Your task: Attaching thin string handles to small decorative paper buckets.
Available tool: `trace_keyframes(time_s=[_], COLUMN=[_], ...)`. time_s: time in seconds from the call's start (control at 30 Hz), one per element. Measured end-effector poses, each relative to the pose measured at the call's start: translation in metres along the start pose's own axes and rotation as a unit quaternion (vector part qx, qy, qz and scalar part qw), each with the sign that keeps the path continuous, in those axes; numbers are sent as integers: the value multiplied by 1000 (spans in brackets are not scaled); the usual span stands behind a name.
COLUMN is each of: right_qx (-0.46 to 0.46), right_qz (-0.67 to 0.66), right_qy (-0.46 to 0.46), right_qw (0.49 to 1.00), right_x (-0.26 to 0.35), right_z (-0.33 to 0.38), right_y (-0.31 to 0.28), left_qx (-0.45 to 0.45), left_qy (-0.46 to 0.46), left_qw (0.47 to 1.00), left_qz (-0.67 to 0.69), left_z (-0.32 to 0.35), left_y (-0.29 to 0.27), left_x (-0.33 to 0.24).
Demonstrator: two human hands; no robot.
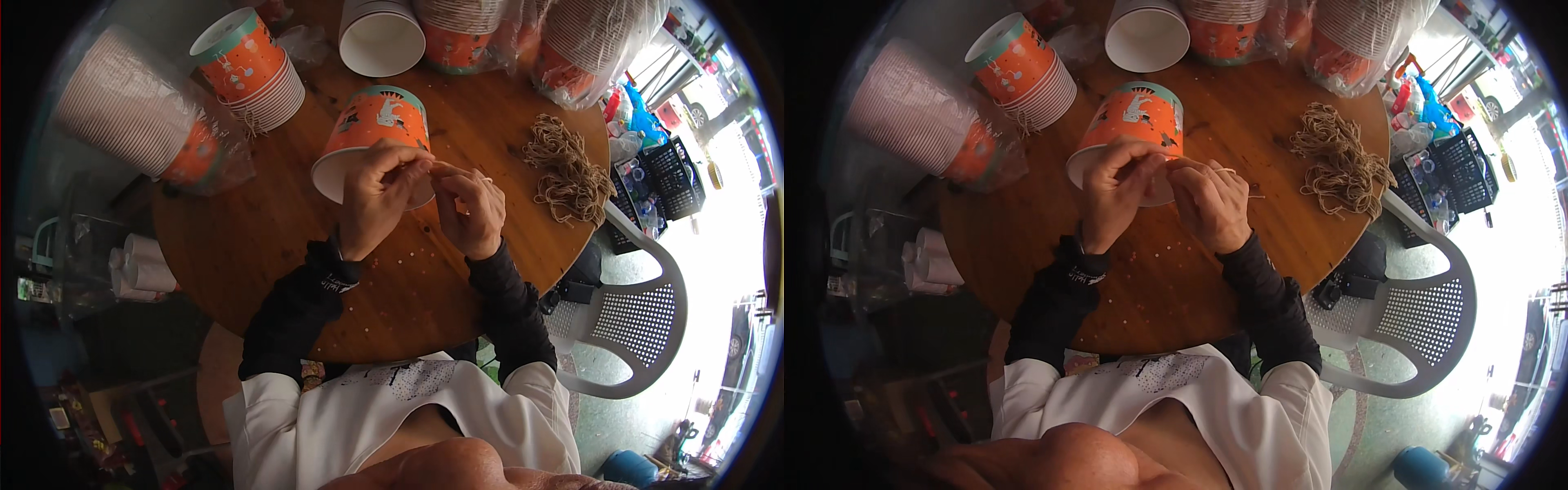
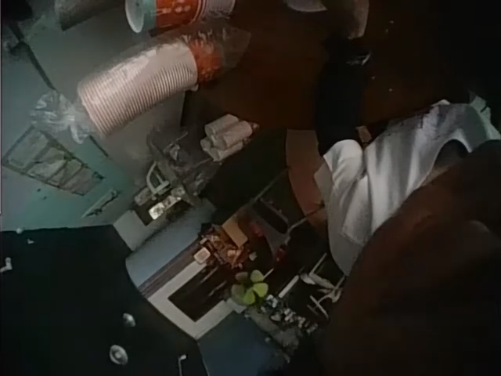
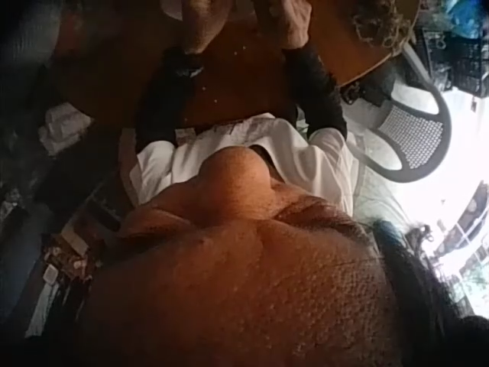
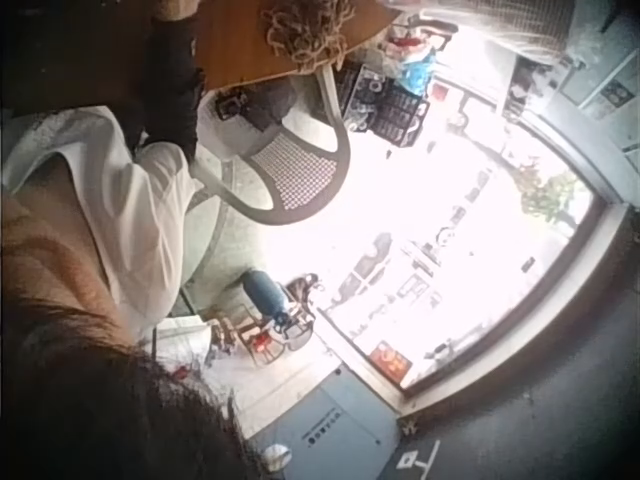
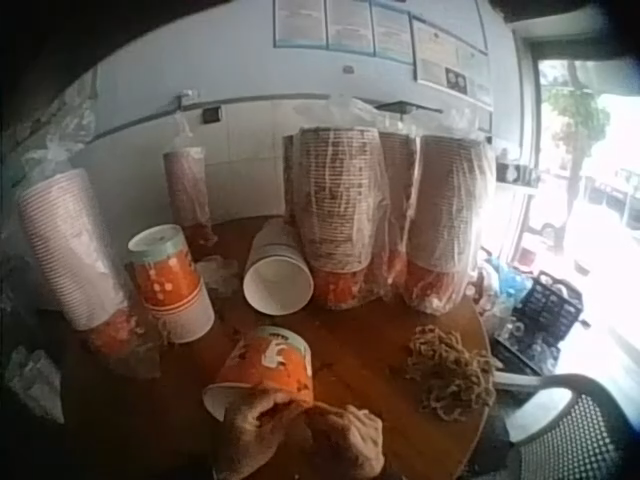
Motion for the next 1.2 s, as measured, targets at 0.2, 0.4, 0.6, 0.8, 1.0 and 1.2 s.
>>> trace_keyframes(time_s=[0.2,0.4,0.6,0.8,1.0,1.2], right_qx=[-17,-2,-6,11,72,60], right_qz=[-4,-37,-26,-43,-114,-198], right_qy=[20,52,135,75,47,238], right_qw=[1000,998,990,996,990,949], right_x=[-4,-6,-24,-18,-9,-36], right_z=[2,2,4,-1,-5,12], right_y=[-6,-2,-5,-9,8,15], left_qx=[88,84,68,113,202,183], left_qy=[21,25,-24,-48,-38,5], left_qw=[995,990,995,978,953,968], left_qz=[-31,-109,-71,-168,-223,-174], left_z=[0,4,1,0,2,1], left_y=[15,13,2,-4,12,20], left_x=[-8,-7,-7,-3,-8,-16])
Point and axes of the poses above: each hand's wrist, its own z-axis away from the middle knuckle, its own y-axis out of the palm, x = y × z, the point moved 9 cm from there along -z, towards the middle knuckle, and after that the axes turned 10 degrees about x, right-handed, at the moved point
